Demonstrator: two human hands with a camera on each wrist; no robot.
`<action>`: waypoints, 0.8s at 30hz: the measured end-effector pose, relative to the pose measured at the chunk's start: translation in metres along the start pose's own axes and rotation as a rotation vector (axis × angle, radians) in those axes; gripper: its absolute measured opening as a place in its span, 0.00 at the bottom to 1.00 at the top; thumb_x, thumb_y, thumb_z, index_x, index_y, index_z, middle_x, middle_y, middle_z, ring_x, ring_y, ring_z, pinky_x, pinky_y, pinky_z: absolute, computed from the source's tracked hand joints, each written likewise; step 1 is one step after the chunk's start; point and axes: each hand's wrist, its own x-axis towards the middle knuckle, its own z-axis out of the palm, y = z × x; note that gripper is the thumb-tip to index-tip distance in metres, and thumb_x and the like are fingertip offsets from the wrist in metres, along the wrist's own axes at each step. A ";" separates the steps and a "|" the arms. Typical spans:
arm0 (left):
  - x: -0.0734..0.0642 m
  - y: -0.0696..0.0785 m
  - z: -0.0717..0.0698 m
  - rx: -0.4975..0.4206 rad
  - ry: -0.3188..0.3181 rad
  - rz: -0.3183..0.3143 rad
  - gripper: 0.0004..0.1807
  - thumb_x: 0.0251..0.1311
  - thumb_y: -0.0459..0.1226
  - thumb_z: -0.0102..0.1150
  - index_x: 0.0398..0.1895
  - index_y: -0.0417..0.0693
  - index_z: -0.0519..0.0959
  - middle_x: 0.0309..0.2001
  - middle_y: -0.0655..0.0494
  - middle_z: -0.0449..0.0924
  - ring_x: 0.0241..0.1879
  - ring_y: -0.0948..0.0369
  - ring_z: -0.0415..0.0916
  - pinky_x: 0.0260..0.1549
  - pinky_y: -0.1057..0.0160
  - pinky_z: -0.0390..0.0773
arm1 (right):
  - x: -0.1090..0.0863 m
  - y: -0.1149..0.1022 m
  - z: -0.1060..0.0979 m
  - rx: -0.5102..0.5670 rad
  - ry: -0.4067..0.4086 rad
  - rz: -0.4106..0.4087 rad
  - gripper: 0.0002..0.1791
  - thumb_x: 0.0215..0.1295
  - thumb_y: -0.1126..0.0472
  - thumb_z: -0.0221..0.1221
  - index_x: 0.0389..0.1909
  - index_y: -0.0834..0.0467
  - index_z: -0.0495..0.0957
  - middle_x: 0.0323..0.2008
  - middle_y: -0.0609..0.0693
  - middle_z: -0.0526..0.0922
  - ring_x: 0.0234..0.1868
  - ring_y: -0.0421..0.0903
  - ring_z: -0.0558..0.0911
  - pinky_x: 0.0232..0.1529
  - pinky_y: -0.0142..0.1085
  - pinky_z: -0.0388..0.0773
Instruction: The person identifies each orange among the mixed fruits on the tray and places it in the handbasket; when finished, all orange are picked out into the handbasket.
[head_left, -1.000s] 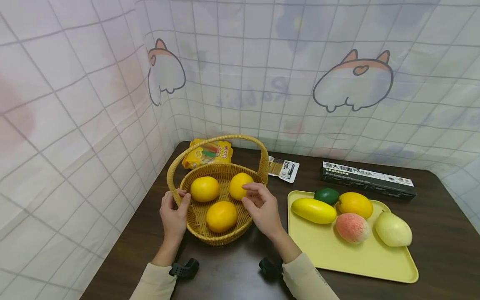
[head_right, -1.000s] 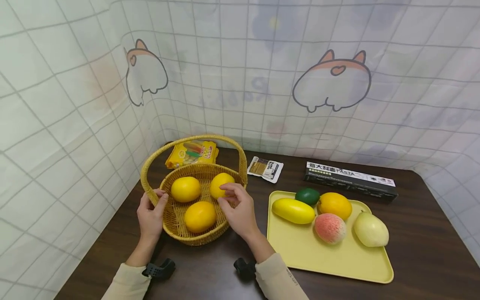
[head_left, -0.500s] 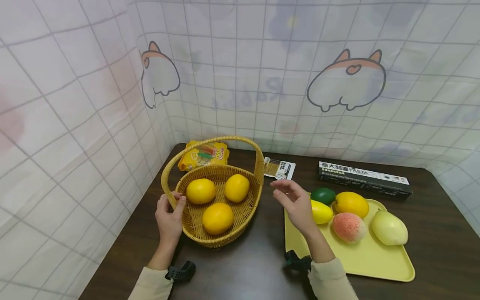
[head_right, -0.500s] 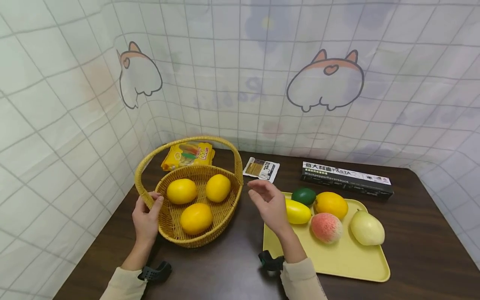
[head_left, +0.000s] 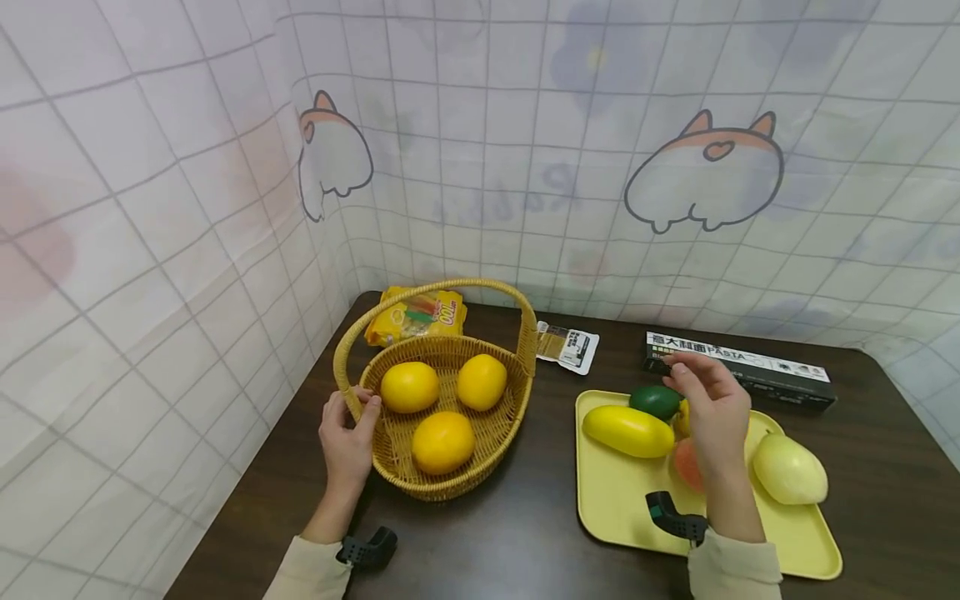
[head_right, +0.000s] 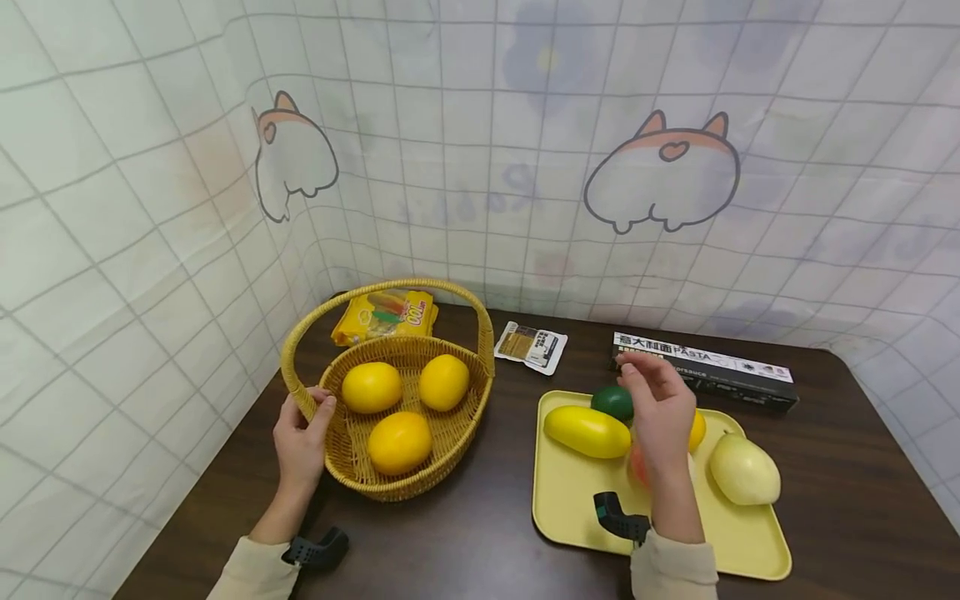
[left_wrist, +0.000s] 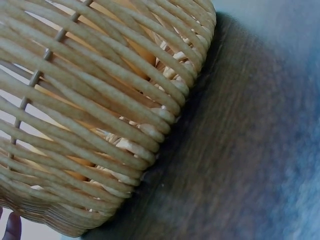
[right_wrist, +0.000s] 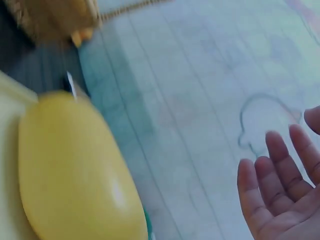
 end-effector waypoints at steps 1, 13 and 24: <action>0.000 0.000 0.000 0.000 0.000 0.002 0.04 0.59 0.25 0.61 0.35 0.29 0.79 0.35 0.39 0.76 0.36 0.64 0.65 0.36 0.69 0.63 | 0.001 0.001 -0.005 -0.019 0.031 0.008 0.14 0.68 0.64 0.59 0.49 0.69 0.78 0.42 0.49 0.83 0.43 0.42 0.81 0.45 0.25 0.77; 0.001 0.001 0.000 -0.004 -0.008 -0.010 0.06 0.59 0.26 0.62 0.35 0.28 0.79 0.35 0.39 0.76 0.38 0.64 0.65 0.37 0.69 0.63 | 0.012 0.023 -0.053 -0.185 0.365 0.035 0.08 0.64 0.64 0.62 0.41 0.61 0.84 0.34 0.37 0.84 0.36 0.34 0.79 0.40 0.20 0.73; 0.001 0.002 -0.001 -0.005 -0.007 -0.011 0.05 0.59 0.27 0.62 0.34 0.30 0.79 0.35 0.39 0.76 0.37 0.63 0.65 0.36 0.70 0.62 | 0.015 0.029 -0.079 -0.149 0.453 0.255 0.10 0.61 0.61 0.66 0.44 0.57 0.85 0.33 0.34 0.81 0.38 0.33 0.75 0.40 0.18 0.69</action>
